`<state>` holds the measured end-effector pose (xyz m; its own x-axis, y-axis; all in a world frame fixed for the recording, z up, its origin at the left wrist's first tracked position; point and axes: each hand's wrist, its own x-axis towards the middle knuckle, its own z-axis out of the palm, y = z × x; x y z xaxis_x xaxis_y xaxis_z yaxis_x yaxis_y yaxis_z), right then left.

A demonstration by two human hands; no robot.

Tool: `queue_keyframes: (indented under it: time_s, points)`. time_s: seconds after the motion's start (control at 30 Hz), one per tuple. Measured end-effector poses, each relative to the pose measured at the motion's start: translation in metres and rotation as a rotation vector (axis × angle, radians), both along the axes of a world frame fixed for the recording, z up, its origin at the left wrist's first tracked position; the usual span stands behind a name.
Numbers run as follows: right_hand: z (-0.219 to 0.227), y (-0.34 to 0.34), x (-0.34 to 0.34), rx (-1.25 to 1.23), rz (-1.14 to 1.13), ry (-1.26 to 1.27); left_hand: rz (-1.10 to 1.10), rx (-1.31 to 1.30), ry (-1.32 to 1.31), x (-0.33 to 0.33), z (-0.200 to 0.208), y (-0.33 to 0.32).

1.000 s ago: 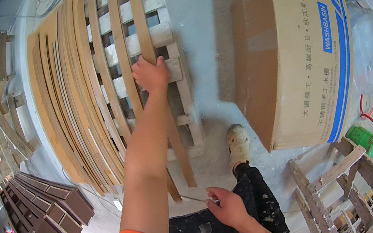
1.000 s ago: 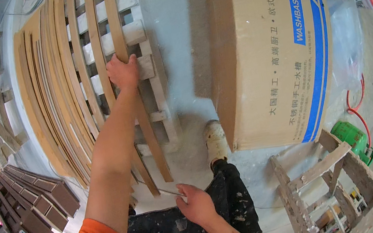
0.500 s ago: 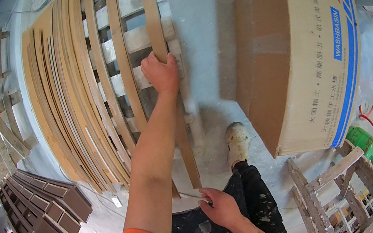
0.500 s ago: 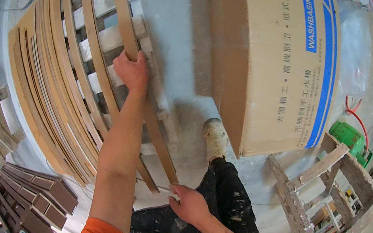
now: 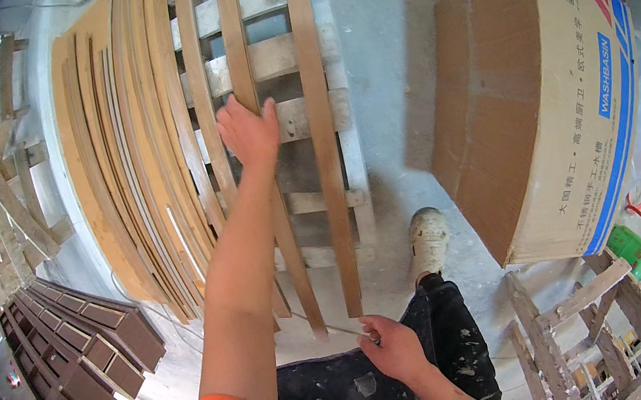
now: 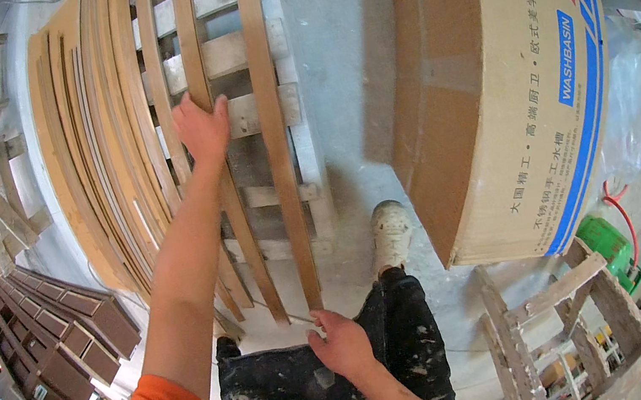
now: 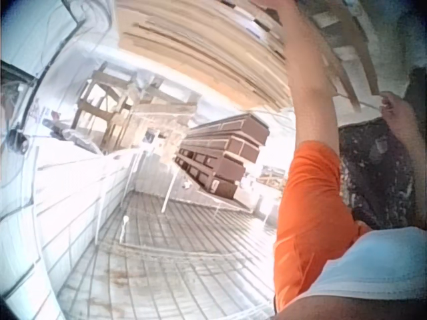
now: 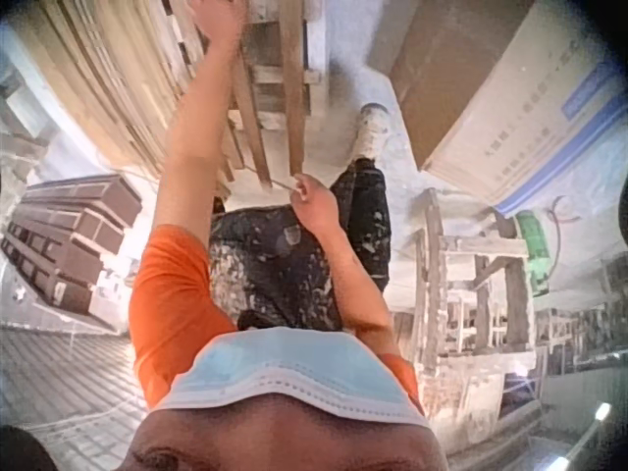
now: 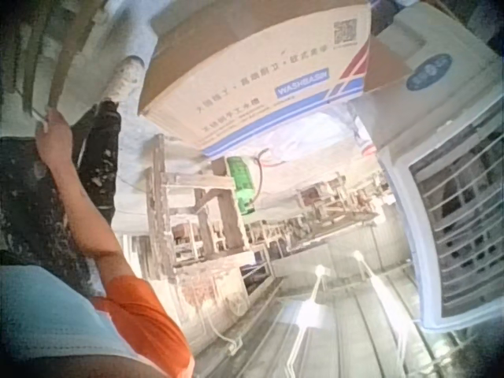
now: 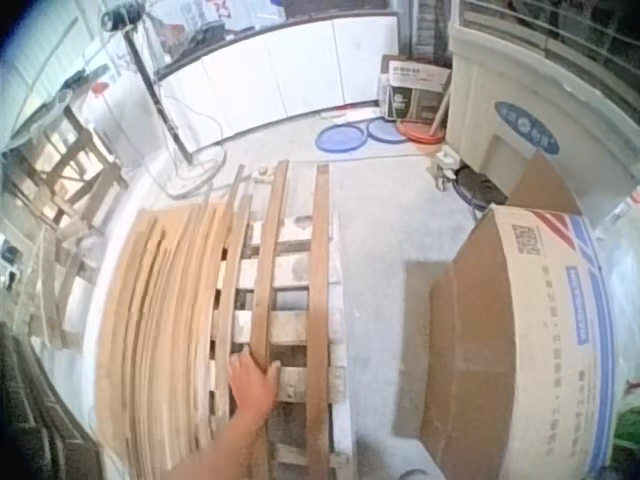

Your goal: The person carries a large flat board and places it on a workbench. They then select several thin wooden strips from a rack and arrange them. The person uses an angle grinder to sand the edges of a shaped wooden piece on the bench, then lifts and repositions the piece to continue sanding.

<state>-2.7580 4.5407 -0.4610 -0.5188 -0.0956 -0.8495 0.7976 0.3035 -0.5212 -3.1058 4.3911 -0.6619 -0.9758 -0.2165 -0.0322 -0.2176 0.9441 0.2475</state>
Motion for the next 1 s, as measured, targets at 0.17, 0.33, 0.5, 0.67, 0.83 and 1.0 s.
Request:
queue_keyframes:
  time_s: [0.17, 0.33, 0.5, 0.67, 0.83, 1.0]
  points:
    - [0.003, -0.001, -0.004, -0.021, 0.005, -0.002, 0.144, 0.034, -0.079, -0.036, 0.003, 0.006]
    - [0.003, 0.004, -0.008, -0.019, -0.030, 0.042, 0.089, 0.117, -0.107, -0.023, 0.015, 0.025]
    - [0.004, 0.001, -0.012, -0.009, 0.010, 0.039, 0.027, 0.119, -0.016, -0.014, 0.008, 0.047]
    - [0.004, -0.006, -0.010, -0.011, -0.020, 0.045, -0.017, 0.118, -0.046, -0.015, 0.001, 0.034]
    - [0.001, -0.010, -0.011, -0.008, -0.029, -0.013, -0.076, 0.131, 0.164, 0.003, 0.015, -0.012]
    - [-0.002, -0.021, -0.004, -0.002, 0.020, -0.025, 0.250, -0.046, -0.114, 0.037, 0.013, -0.141]
